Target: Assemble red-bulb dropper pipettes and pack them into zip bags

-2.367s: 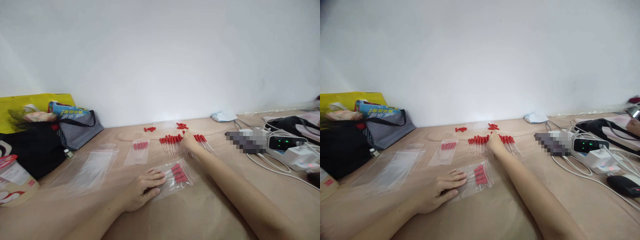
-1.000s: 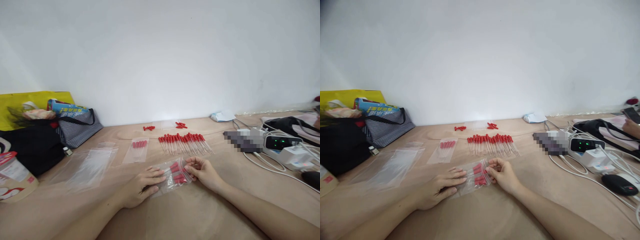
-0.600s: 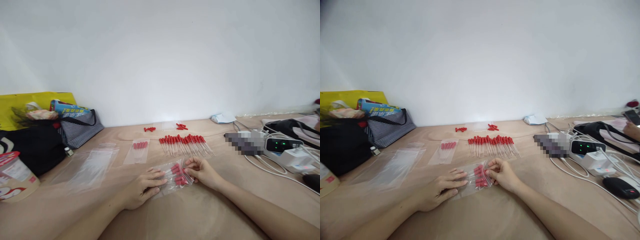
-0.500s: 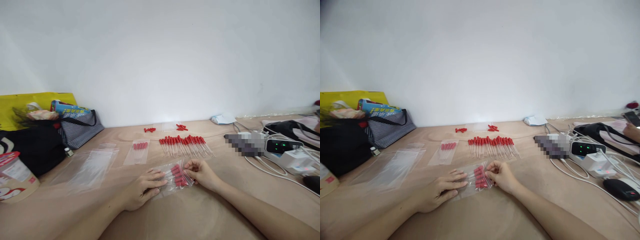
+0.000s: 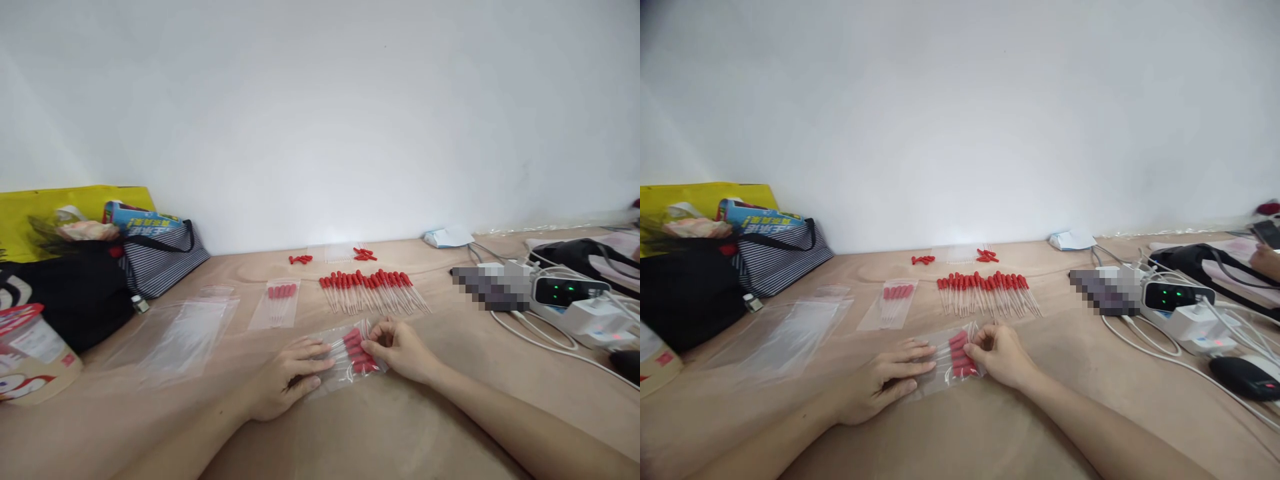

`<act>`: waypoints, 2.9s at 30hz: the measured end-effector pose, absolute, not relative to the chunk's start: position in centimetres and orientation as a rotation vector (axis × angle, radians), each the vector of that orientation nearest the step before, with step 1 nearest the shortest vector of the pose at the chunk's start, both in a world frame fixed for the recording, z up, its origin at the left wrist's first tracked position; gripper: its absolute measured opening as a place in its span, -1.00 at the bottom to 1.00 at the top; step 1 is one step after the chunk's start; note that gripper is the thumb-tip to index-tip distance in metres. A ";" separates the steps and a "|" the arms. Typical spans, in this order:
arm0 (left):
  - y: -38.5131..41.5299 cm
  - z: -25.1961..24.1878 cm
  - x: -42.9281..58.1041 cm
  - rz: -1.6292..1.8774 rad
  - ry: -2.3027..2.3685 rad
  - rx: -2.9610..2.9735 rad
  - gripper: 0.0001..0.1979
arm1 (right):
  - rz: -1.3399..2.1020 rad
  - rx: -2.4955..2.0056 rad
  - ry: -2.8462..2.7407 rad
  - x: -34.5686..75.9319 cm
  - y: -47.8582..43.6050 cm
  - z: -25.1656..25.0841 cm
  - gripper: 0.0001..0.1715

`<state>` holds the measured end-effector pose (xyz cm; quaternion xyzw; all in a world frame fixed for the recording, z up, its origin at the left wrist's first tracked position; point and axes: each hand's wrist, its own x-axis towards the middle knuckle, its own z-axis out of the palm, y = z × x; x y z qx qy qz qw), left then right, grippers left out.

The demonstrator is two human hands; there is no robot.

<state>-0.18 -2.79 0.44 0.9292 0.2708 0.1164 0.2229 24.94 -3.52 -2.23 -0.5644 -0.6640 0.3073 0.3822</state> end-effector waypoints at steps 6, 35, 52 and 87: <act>-2.7 0.4 -0.1 0.395 0.830 2.508 -0.66 | 0.982 -1.425 -1.634 25.4 -3.0 -3.2 -0.77; 3.6 1.3 1.3 1.014 1.385 1.320 -0.65 | 0.975 -1.273 -1.708 25.7 -3.0 -3.9 -0.70; 3.8 1.5 -7.1 0.821 2.333 1.995 -0.57 | 1.002 -1.239 -1.771 25.8 -3.3 -4.0 -0.73; -5.0 -0.1 2.3 0.294 1.037 2.682 -0.46 | 0.262 -1.580 -1.816 27.8 -0.8 -1.4 -0.87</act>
